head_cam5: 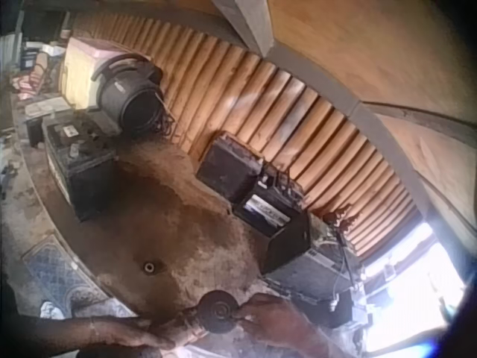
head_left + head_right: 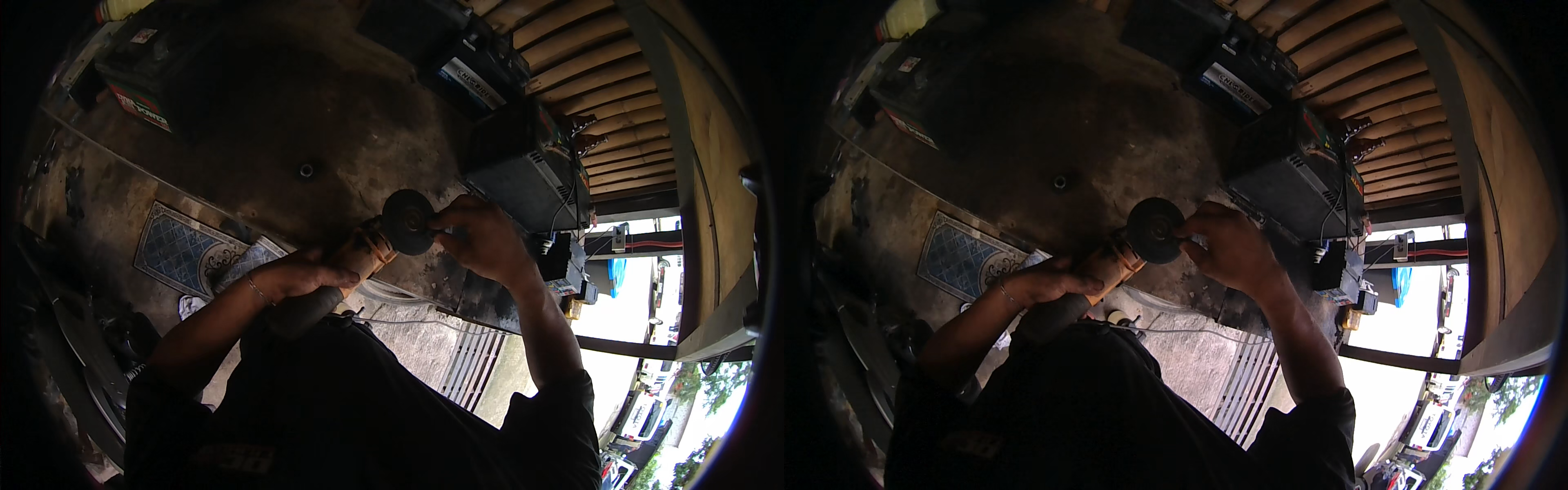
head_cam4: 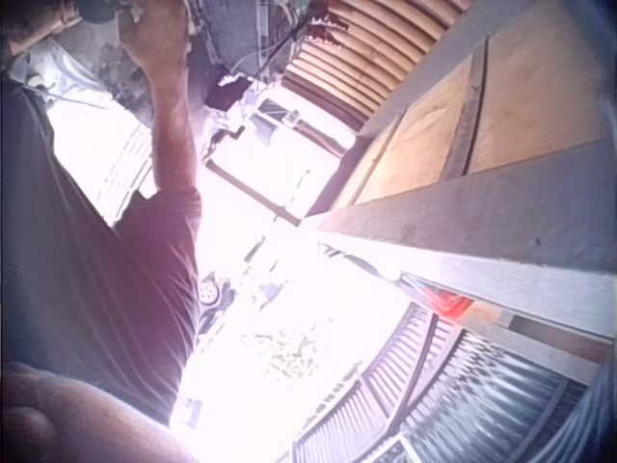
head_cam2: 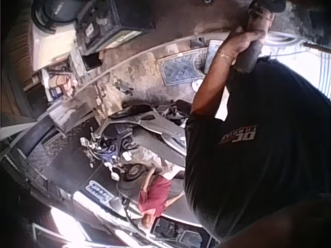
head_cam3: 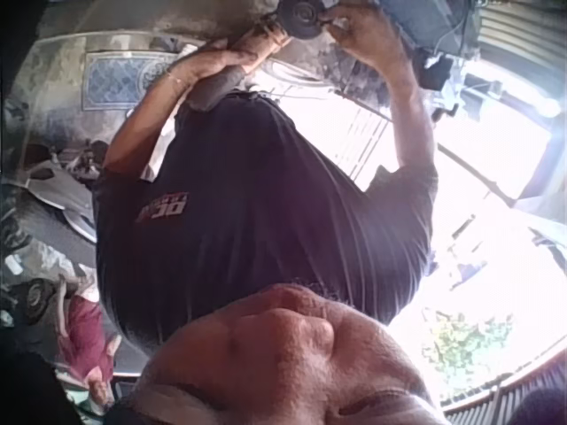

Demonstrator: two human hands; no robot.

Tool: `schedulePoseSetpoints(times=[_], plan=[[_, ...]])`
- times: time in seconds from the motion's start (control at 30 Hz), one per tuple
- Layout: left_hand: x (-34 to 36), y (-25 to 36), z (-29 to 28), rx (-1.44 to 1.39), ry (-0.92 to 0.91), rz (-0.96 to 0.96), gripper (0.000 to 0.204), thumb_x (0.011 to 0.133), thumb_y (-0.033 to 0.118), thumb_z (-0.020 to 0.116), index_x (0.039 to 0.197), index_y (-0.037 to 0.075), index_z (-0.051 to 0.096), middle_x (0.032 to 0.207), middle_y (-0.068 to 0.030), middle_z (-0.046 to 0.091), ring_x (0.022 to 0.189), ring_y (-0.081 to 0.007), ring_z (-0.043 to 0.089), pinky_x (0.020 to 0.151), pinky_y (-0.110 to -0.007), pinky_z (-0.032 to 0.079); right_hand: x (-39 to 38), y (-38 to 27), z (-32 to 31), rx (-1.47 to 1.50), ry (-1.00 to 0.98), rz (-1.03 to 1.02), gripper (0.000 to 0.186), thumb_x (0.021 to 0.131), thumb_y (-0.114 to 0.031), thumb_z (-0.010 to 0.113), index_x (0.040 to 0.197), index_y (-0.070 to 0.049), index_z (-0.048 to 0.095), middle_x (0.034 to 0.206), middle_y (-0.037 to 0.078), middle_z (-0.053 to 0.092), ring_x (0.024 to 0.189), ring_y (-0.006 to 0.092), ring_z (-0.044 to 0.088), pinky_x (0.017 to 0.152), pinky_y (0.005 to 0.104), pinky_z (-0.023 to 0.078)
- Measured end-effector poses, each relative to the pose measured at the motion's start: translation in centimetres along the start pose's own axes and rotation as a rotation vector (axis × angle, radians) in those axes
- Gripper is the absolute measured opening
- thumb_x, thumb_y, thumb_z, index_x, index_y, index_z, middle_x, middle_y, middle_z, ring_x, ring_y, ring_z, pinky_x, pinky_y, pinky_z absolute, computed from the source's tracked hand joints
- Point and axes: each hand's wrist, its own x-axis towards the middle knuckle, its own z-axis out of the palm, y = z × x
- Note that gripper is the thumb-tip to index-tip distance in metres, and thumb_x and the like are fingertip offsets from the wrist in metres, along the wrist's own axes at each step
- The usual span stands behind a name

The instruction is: The person uses an angle grinder to smooth the edges of small cylindrical metal parts. They repeatedly hold each part against the spinning disc, rotate it to grind different sides, and inspect the result before continuing.

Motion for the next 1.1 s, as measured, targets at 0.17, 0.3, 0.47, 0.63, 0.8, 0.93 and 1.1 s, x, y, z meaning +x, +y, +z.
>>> schedulePoseSetpoints(times=[0.17,0.3,0.47,0.63,0.8,0.93,1.1], plan=[[0.3,-0.1,-0.1,-0.049,-0.056,-0.031,0.064,0.088,0.034,0.087,0.134,-0.005,0.063,0.117,-0.0143,0.072,0.104,-0.0192,0.068,0.088,-0.032,0.056,-0.8,0.3,0.9,0.055,0.117,-0.012,0.024,0.083,-0.007,0.082,0.106,-0.010,0.081,0.103,0.009,0.075,0.091,0.0273,0.075,0.081,0.0378,0.061],[0.0,0.1,-0.1,-0.054,-0.048,-0.042,0.066,0.089,0.035,0.087,0.135,-0.005,0.062,0.118,-0.0150,0.072,0.108,-0.0203,0.068,0.092,-0.033,0.055,-1.3,0.6,1.6,0.072,0.191,-0.022,0.025,0.081,-0.005,0.083,0.106,-0.008,0.081,0.102,0.010,0.075,0.091,0.0278,0.076,0.080,0.0373,0.061],[0.2,-0.1,-0.1,-0.024,-0.035,-0.033,0.065,0.089,0.035,0.086,0.134,-0.006,0.062,0.118,-0.0150,0.072,0.106,-0.0205,0.069,0.089,-0.032,0.056,-2.2,0.6,2.5,0.134,0.248,0.030,0.028,0.078,-0.002,0.086,0.106,-0.006,0.081,0.105,0.012,0.077,0.098,0.0262,0.077,0.085,0.0351,0.061],[0.1,0.0,-0.3,-0.057,-0.081,-0.095,0.061,0.090,0.036,0.086,0.131,-0.004,0.065,0.113,-0.0130,0.073,0.098,-0.0178,0.070,0.081,-0.031,0.058,-2.8,0.7,3.2,0.168,0.314,0.053,0.028,0.077,-0.003,0.087,0.104,-0.006,0.082,0.108,0.013,0.077,0.100,0.0262,0.077,0.086,0.0352,0.061],[-0.2,0.4,-0.1,-0.078,-0.087,-0.103,0.057,0.090,0.035,0.086,0.129,-0.002,0.066,0.111,-0.0109,0.073,0.096,-0.0163,0.070,0.079,-0.031,0.058,-3.3,1.0,3.9,0.194,0.379,0.042,0.029,0.077,-0.002,0.087,0.105,-0.007,0.082,0.109,0.013,0.078,0.100,0.0256,0.077,0.087,0.0351,0.061],[-0.1,0.3,0.0,-0.046,-0.070,-0.081,0.056,0.091,0.035,0.085,0.129,-0.001,0.067,0.111,-0.0107,0.073,0.097,-0.0161,0.070,0.081,-0.031,0.058,-3.6,1.2,4.5,0.193,0.410,0.075,0.030,0.077,-0.003,0.087,0.106,-0.007,0.082,0.108,0.011,0.078,0.100,0.0254,0.076,0.089,0.0352,0.060],[-0.1,0.1,0.0,-0.071,-0.078,-0.112,0.055,0.092,0.036,0.084,0.129,-0.001,0.067,0.111,-0.0105,0.073,0.098,-0.0158,0.070,0.082,-0.031,0.058,-3.8,1.6,5.1,0.189,0.445,0.068,0.028,0.079,-0.003,0.088,0.106,-0.008,0.082,0.108,0.011,0.078,0.103,0.0247,0.075,0.091,0.0347,0.059]])
